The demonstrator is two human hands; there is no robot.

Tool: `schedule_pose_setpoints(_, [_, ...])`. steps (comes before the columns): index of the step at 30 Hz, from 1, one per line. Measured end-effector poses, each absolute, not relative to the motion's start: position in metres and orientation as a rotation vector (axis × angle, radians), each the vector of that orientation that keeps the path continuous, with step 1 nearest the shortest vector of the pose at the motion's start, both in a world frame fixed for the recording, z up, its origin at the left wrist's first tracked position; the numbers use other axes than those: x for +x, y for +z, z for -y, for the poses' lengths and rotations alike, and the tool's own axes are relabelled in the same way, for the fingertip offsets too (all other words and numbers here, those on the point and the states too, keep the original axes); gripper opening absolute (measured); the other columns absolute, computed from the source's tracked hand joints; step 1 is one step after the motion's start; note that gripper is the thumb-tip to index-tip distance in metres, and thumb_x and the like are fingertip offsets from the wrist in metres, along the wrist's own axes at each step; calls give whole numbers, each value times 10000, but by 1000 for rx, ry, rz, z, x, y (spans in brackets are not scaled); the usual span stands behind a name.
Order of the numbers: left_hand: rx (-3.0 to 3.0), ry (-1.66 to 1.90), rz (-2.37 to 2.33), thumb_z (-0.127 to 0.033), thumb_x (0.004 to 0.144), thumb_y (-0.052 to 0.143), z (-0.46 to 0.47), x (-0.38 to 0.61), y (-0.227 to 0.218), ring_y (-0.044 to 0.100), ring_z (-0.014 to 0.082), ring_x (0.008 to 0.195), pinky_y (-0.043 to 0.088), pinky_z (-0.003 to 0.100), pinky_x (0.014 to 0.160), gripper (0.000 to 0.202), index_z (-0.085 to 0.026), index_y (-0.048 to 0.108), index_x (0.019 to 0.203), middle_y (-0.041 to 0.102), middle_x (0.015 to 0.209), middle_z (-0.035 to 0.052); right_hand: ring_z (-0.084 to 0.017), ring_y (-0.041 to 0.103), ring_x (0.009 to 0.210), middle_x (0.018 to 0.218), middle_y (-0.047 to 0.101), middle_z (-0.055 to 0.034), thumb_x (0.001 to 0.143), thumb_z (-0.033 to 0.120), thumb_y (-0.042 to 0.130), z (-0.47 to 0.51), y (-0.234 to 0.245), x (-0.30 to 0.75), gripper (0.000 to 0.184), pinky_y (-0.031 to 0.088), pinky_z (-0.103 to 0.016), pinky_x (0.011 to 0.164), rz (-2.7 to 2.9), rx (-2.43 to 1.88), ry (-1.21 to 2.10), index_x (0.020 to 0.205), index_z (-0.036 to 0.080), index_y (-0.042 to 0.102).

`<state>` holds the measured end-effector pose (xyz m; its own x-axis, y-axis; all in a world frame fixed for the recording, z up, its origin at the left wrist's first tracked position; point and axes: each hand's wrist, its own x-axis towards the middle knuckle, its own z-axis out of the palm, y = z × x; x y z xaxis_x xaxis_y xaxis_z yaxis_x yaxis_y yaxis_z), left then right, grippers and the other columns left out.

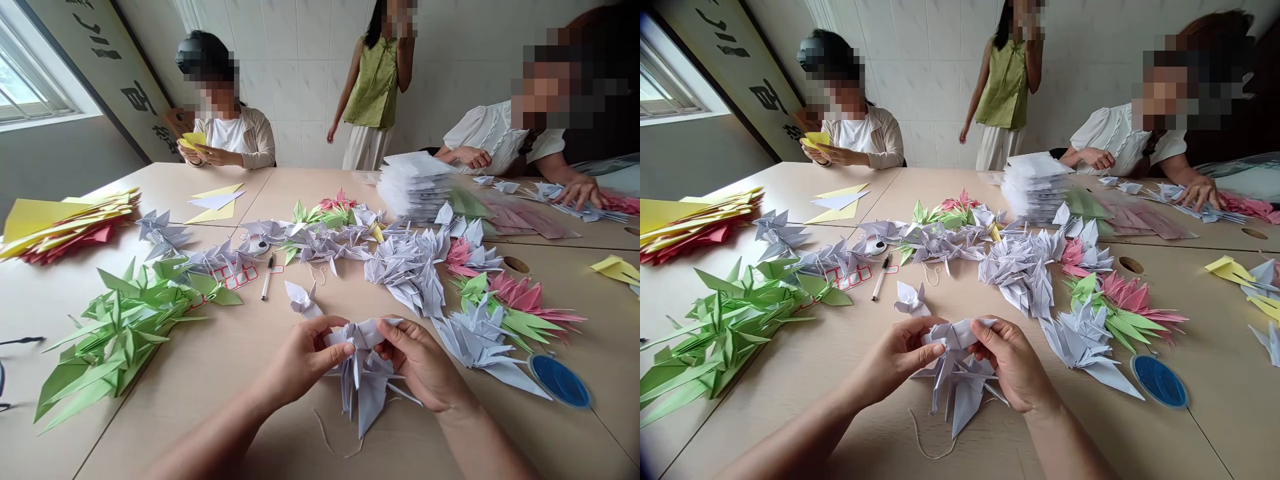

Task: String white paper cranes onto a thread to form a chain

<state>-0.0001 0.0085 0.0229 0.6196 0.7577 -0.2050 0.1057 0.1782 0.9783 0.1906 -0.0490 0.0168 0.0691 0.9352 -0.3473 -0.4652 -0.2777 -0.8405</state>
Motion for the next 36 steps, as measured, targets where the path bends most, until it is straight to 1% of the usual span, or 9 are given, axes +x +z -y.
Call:
schedule_pose_setpoints(2, [1367,533,-817,-496,766,726,-8,-1,22,472,129,628,316,235,554,506,-138,657,1117,559,698,-4,-96,508,608,648,637,7,724,408,816,50,18,190,257,412,-206,579,636,-1136,1505,698,165,735])
schedule_pose_setpoints(5, [1387,524,-803,-485,770,724,-9,-1,22,451,121,622,303,232,552,438,-124,680,1014,545,684,-9,-100,514,619,676,639,8,744,407,799,52,20,189,255,423,-217,595,702,-1136,1506,690,166,734])
schedule_pose_setpoints(8, [1389,535,-813,-459,774,726,-9,0,22,400,104,604,274,221,537,369,-128,638,911,496,660,-31,-104,529,630,703,653,4,758,418,784,52,22,188,251,432,-220,604,733,-1146,1504,709,175,748])
schedule_pose_setpoints(13, [1376,558,-853,-434,791,710,-8,2,20,364,95,580,251,218,526,323,-149,567,843,475,646,-45,-123,556,654,734,694,-19,744,441,788,50,24,185,257,456,-238,633,751,-1144,1503,744,185,777])
schedule_pose_setpoints(17, [1364,568,-852,-436,794,705,-7,3,21,377,105,611,272,224,550,322,-153,563,856,498,682,-35,-136,573,681,742,711,-29,730,446,798,50,24,184,257,470,-245,651,732,-1139,1501,765,191,789])
schedule_pose_setpoints(22, [1356,589,-870,-463,810,686,-9,0,25,350,106,593,252,230,534,398,-164,572,1047,416,662,-61,-132,589,682,766,720,-33,763,439,774,50,19,188,246,484,-238,629,685,-1123,1529,765,193,781])
schedule_pose_setpoints(24, [1354,582,-867,-470,800,696,-11,0,25,356,108,597,248,235,535,426,-160,585,1071,412,663,-59,-133,598,688,775,721,-33,766,433,774,50,18,189,240,496,-240,632,675,-1110,1541,770,194,781])
schedule_pose_setpoints(30, [1320,544,-813,-480,799,688,-12,1,24,354,101,596,249,232,537,361,-132,626,872,444,647,-41,-117,596,689,760,705,-14,747,425,795,50,21,187,227,514,-225,648,672,-1071,1547,754,199,781])
schedule_pose_setpoints(36, [1253,583,-826,-446,796,710,-11,1,25,341,77,569,243,215,514,330,-144,590,850,466,663,-48,-126,605,699,773,714,-37,748,409,798,51,23,185,242,521,-230,650,658,-1067,1559,772,168,786])
